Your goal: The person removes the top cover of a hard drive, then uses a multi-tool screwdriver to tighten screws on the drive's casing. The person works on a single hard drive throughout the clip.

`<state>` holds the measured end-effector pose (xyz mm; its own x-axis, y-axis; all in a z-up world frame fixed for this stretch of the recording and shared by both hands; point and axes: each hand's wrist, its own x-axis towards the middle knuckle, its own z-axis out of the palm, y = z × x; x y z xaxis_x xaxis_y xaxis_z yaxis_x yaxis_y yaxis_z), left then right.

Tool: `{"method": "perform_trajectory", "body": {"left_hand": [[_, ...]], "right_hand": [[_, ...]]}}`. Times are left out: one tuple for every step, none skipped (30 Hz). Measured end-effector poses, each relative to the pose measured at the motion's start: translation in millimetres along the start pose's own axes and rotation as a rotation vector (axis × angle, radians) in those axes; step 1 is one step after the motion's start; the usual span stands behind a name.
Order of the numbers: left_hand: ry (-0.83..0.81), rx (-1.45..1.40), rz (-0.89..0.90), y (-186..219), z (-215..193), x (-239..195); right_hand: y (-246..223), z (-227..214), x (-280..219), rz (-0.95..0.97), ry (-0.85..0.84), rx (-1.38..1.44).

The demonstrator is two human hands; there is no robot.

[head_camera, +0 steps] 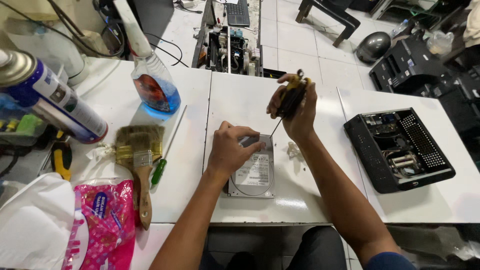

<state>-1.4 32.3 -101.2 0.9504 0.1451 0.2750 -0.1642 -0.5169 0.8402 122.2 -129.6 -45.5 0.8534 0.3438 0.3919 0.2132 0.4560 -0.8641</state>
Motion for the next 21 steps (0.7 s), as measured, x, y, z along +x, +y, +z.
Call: {"method": "perform_trajectory", "body": {"left_hand": [[-0.019, 0.006, -0.004, -1, 1, 1], [0.01, 0.016, 0.015, -2, 3, 3], [0.035, 0.022, 0.03, -3, 6, 4], [0.012, 0.024, 0.024, -3, 7, 1], [0.025, 0.022, 0.008, -1, 8, 2], [0.038, 0.02, -0.007, 1, 8, 4], [0.02, 0.028, 0.003, 1, 8, 3], [0.036, 0.051, -0.001, 1, 8, 2], [0.05, 0.071, -0.001, 3, 9, 2], [0.031, 0.076, 0.014, 6, 8, 2], [0.039, 0.06, 0.008, 10, 7, 4], [0.047, 0.045, 0.001, 14, 6, 5], [0.029, 0.042, 0.013, 14, 8, 4], [0.037, 0.053, 0.013, 14, 8, 4], [0.057, 0.062, 0.01, 13, 9, 4], [0.051, 0.059, 0.02, 17, 11, 7], [0.054, 0.062, -0.001, 19, 11, 6], [0.057, 0.065, -0.022, 22, 11, 6], [0.05, 0.067, -0.009, 31, 11, 5], [0.044, 0.095, -0.083, 42, 11, 5], [0.037, 0.126, -0.152, 52, 10, 9]], "right_hand": [[3, 1, 0, 0.004, 0.019, 0.006], [6, 1, 0, 0.003, -0.071, -0.006], [9, 0, -1, 0.007, -0.158, -0.021], [8, 2, -9, 0.014, -0.136, -0.017], [5, 4, -12, -0.05, -0.151, -0.084], [1, 6, -14, -0.113, -0.165, -0.152], [0, 7, -13, -0.121, -0.145, -0.148], [-1, 8, -13, -0.134, -0.141, -0.109], [-4, 8, -13, -0.151, -0.135, -0.075], [-10, 3, -11, -0.163, -0.113, -0.076], [-17, -2, -9, -0.088, -0.135, -0.009], [-25, -7, -7, -0.013, -0.157, 0.059], [-21, -16, -5, -0.023, -0.138, 0.053], [-16, -25, -3, -0.025, -0.165, 0.091], [-12, -33, 0, -0.025, -0.203, 0.129], [-12, -35, 3, -0.033, -0.197, 0.123], [-10, -35, 2, -0.06, -0.197, 0.148], [-8, -35, 2, -0.088, -0.197, 0.173], [-19, -27, -6, -0.101, -0.189, 0.171], [-31, -19, -14, -0.068, -0.174, 0.076], [-42, -11, -18, -0.039, -0.156, -0.017]]}}
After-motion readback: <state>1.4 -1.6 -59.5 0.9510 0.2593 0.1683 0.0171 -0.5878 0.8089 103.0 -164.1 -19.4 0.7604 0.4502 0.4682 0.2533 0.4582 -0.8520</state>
